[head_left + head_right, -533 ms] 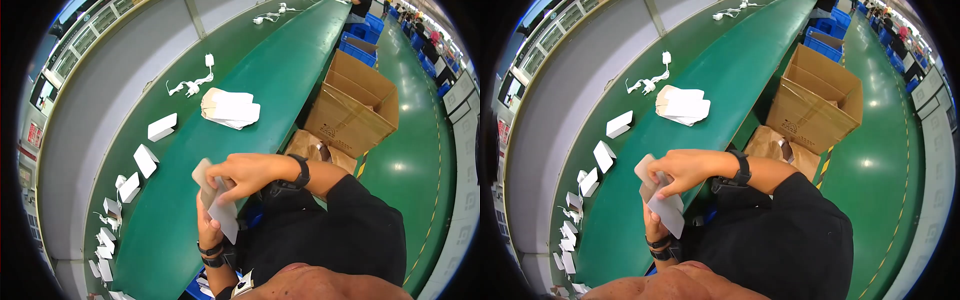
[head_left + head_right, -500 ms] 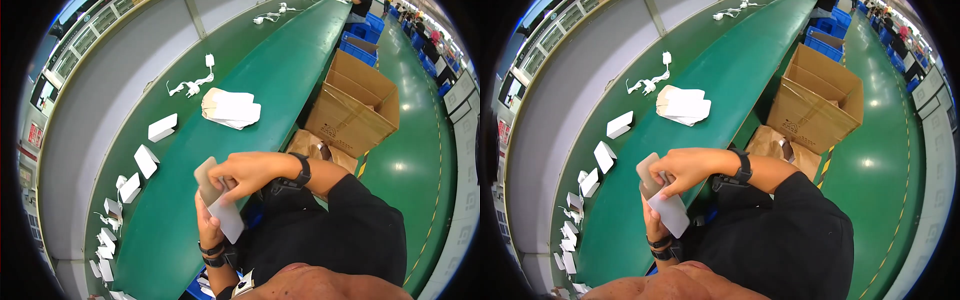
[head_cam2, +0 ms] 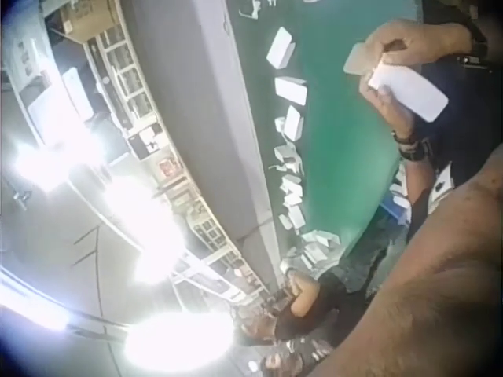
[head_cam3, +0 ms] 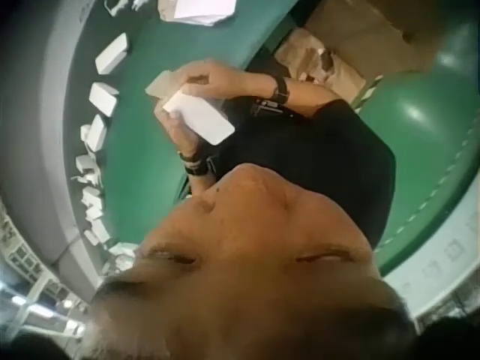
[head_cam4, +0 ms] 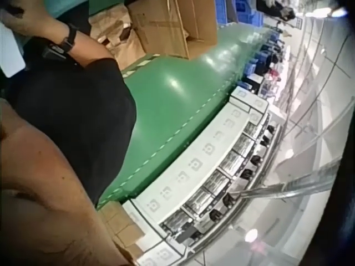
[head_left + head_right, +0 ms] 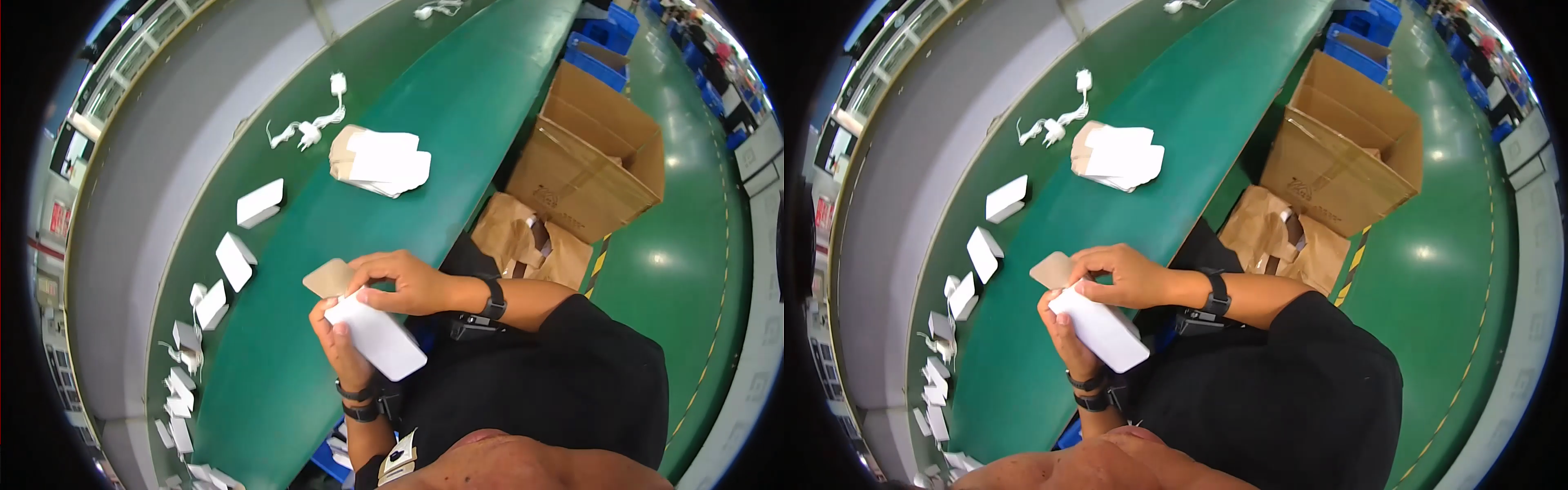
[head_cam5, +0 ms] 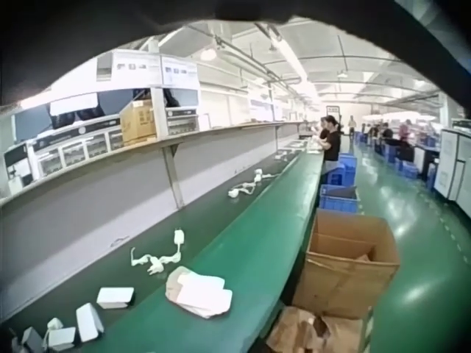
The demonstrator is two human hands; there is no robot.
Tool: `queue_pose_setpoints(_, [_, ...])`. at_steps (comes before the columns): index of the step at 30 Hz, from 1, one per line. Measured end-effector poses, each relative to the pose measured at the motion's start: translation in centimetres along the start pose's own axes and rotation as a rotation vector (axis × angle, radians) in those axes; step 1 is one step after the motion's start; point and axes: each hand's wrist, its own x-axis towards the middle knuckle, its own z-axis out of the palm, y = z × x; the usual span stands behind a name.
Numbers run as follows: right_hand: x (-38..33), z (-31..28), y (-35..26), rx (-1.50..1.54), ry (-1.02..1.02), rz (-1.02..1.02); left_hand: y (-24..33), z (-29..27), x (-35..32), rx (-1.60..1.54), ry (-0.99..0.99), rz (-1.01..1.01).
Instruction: Manually folding and assembling small white cardboard packaging boxes on a production table.
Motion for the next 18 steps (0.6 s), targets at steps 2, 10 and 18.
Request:
queue_pose_setpoints(2, [0.1,-0.1,0.0,0.004,0.005,-0.096,-0.7,0.0,0.0,0.082,0.036,0.025])
queue_pose_setpoints(10, [2.0,-2.5,-1.0,0.248,0.022,-0.066,0.2,1.3,1.6,0.109,-0.095,0.211])
queue_pose_setpoints(18, [2.1,-3.3,-0.5,0.36,-0.01,0.072,-0.2,1.3,1.7,0.239,-0.226,0.337])
